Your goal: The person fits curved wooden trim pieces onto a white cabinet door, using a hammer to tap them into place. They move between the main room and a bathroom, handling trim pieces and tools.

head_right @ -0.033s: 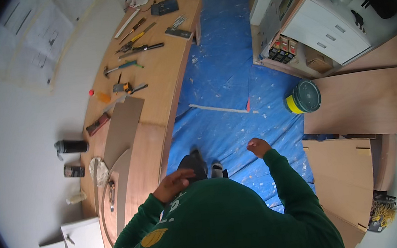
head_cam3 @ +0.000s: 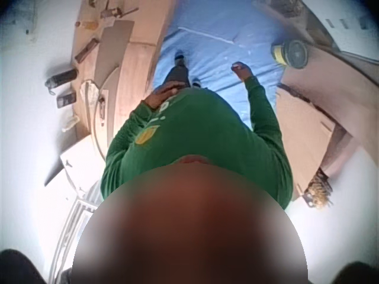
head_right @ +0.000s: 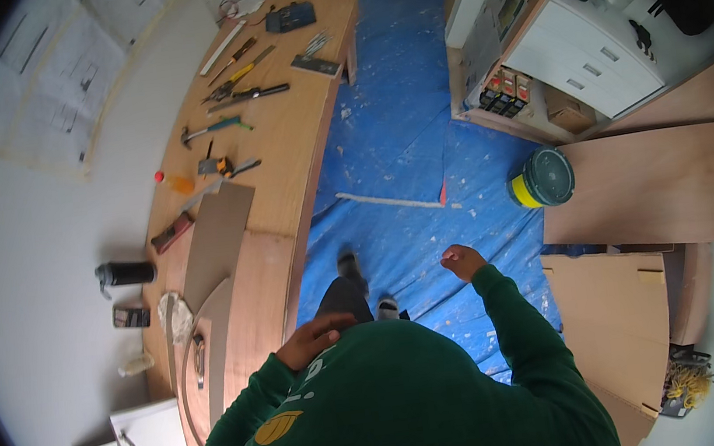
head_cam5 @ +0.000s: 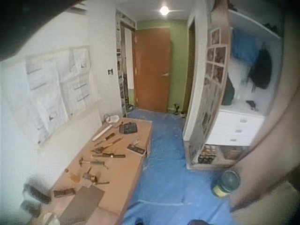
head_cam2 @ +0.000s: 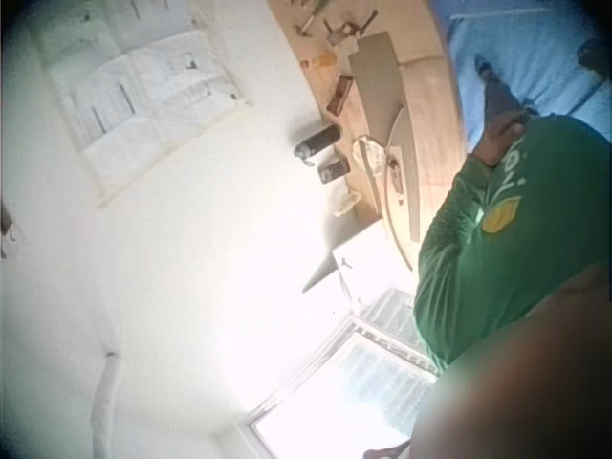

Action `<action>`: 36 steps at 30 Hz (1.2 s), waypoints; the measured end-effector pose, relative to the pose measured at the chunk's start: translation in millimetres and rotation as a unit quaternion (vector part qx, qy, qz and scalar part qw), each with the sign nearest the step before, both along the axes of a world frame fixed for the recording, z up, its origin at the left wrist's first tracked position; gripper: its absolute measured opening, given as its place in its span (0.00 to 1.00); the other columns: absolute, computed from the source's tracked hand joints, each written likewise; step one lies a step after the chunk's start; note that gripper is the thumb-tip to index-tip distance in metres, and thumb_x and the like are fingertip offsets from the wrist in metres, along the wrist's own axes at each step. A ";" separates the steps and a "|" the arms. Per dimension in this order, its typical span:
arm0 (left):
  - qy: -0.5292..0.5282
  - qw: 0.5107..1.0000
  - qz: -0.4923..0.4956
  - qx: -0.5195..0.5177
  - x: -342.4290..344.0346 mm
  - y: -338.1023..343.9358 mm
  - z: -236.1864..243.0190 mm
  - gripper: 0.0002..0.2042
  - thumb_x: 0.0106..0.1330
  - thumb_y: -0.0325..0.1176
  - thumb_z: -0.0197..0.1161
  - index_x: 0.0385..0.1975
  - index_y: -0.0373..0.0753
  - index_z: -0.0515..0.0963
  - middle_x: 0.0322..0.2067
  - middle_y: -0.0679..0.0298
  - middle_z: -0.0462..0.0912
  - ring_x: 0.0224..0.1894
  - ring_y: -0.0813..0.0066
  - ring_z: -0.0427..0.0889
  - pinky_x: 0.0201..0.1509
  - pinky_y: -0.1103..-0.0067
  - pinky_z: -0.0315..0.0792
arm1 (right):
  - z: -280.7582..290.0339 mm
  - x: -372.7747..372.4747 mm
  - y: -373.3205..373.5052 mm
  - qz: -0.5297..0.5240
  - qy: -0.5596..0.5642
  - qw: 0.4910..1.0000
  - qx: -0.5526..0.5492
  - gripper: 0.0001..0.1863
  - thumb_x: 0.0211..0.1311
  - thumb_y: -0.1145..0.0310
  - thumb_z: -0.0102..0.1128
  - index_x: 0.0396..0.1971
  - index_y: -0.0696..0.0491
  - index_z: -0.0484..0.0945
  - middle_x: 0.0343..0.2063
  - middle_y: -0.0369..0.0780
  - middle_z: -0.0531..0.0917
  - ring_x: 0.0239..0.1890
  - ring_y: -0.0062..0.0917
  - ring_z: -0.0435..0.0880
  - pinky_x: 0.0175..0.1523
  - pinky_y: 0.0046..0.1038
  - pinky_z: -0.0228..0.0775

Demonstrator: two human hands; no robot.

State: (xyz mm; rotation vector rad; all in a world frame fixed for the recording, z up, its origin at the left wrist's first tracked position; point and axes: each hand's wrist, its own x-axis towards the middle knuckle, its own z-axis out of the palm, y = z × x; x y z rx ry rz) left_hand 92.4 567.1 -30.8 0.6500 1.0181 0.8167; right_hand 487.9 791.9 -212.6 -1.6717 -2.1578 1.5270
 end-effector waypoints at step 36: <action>0.041 0.976 -0.110 0.186 -106.8 1248.6 -26.6 0.27 0.69 0.51 0.66 0.59 0.36 0.74 0.55 0.59 0.80 0.60 0.68 0.77 0.67 0.70 0.68 | 2.9 -8.5 1124.8 -0.263 0.001 0.960 0.093 0.07 0.65 0.65 0.61 0.34 0.51 0.84 0.30 0.38 0.85 0.37 0.25 0.83 0.45 0.28 0.75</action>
